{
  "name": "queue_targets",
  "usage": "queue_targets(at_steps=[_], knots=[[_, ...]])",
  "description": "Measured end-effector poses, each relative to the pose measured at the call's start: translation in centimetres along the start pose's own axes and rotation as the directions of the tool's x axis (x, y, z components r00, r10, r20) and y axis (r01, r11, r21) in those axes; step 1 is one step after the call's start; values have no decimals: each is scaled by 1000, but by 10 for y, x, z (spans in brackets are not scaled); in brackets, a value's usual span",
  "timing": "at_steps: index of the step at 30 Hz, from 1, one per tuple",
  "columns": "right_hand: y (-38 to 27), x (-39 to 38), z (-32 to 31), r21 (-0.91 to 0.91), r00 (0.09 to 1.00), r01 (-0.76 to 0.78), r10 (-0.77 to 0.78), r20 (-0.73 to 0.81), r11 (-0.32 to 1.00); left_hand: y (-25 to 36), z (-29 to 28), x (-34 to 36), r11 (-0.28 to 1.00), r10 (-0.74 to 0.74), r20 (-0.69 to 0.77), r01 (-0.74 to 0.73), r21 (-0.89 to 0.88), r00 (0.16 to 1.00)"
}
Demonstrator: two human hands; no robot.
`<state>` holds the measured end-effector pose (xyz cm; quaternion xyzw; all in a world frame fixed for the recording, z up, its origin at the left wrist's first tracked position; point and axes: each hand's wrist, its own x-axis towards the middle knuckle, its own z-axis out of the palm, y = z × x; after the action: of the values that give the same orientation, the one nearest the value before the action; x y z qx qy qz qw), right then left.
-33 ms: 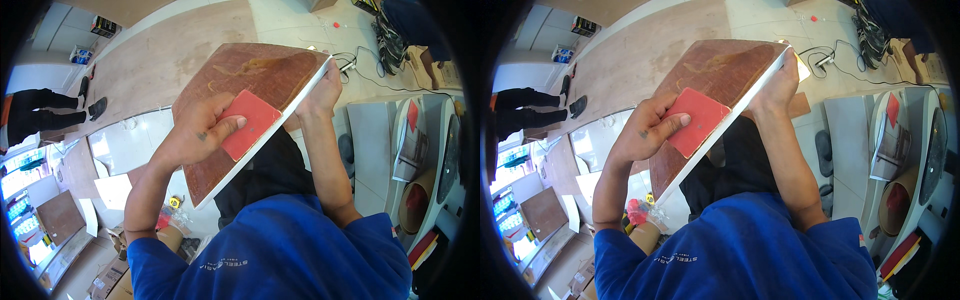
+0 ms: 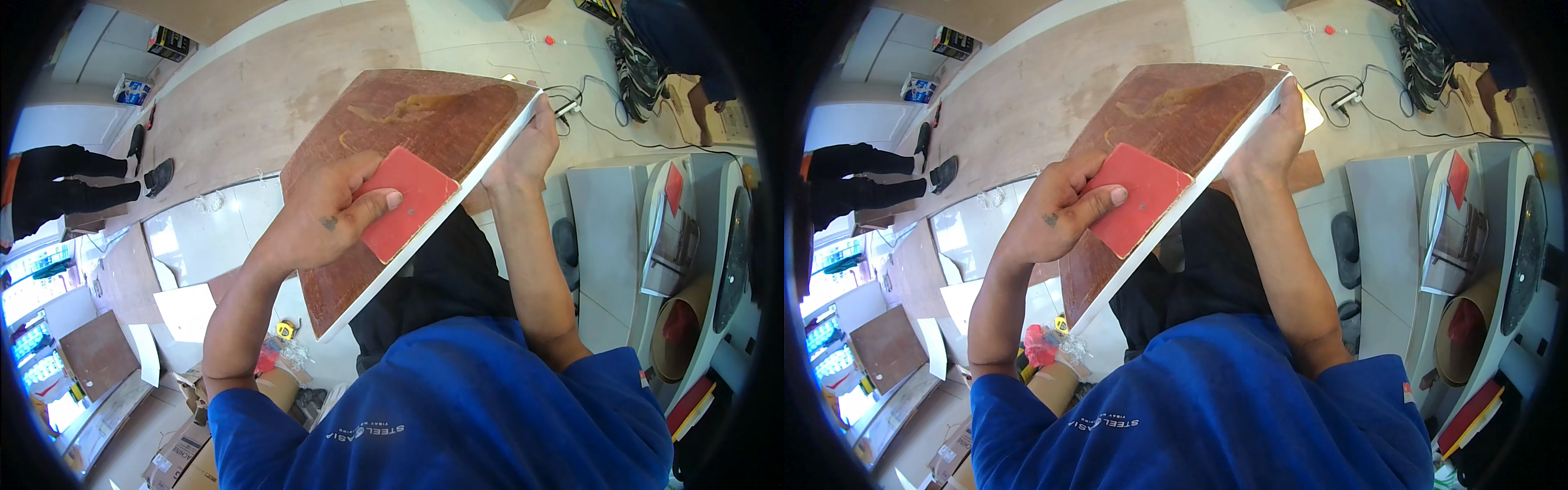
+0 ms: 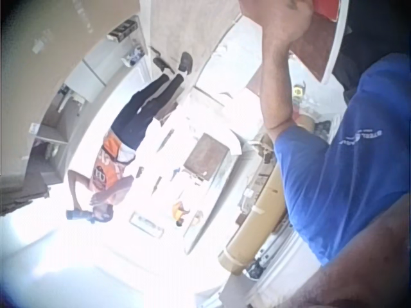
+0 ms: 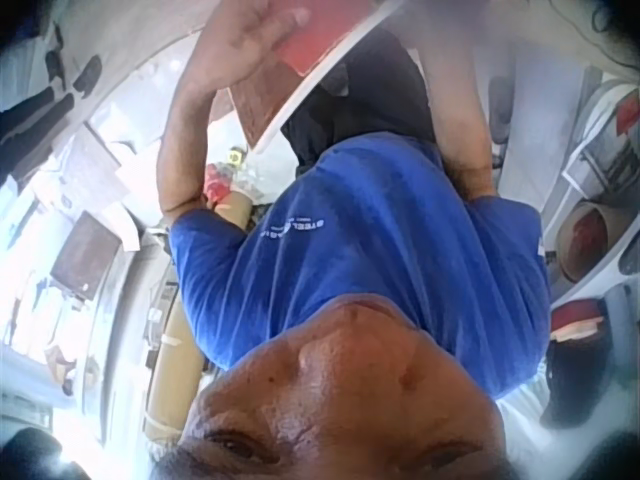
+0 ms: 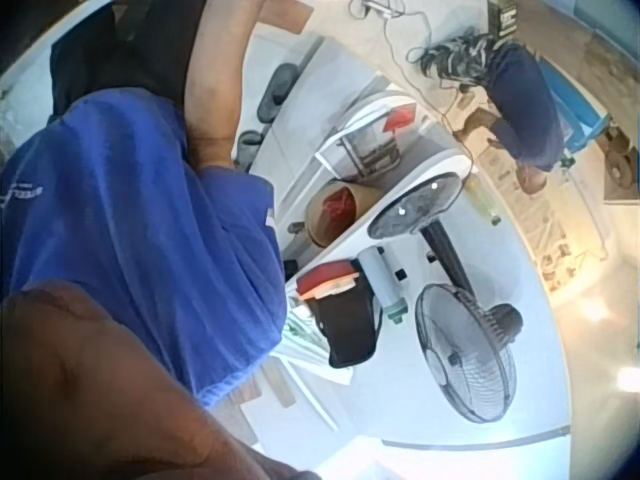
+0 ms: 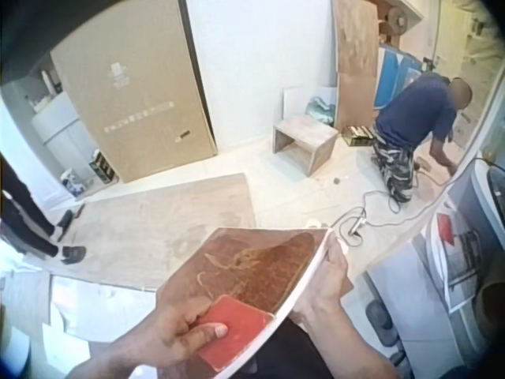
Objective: The person picks up a rectangular wood panel, pours a liquid finish onto it, and spreads the finish evenly using a red plastic card. The person continues to rub the finish into the surface and edges of the panel throughout the clip.
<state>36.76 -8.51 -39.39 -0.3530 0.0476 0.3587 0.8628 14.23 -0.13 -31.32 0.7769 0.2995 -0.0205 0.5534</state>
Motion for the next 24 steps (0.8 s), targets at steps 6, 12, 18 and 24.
queue_targets(at_steps=[6, 12, 18, 24], knots=[[1, 2, 10, -6, 1000, 20, -20, -21, 1000, -5, -1, 2, 999, 21, -39, -22, -25, 999], [0, -2, 14, -30, 999, 10, -12, -47, 1000, -8, 1, 1, 998, -15, -26, 13, -64, 1000], [2, 1, 10, -7, 997, 6, -7, -72, 1000, -20, -1, 3, 1000, -12, -7, 12, -28, 1000], [3, 10, -9, 5, 999, -16, 16, -40, 1000, -83, -3, 27, 994, -84, -28, 82, -65, 996]])
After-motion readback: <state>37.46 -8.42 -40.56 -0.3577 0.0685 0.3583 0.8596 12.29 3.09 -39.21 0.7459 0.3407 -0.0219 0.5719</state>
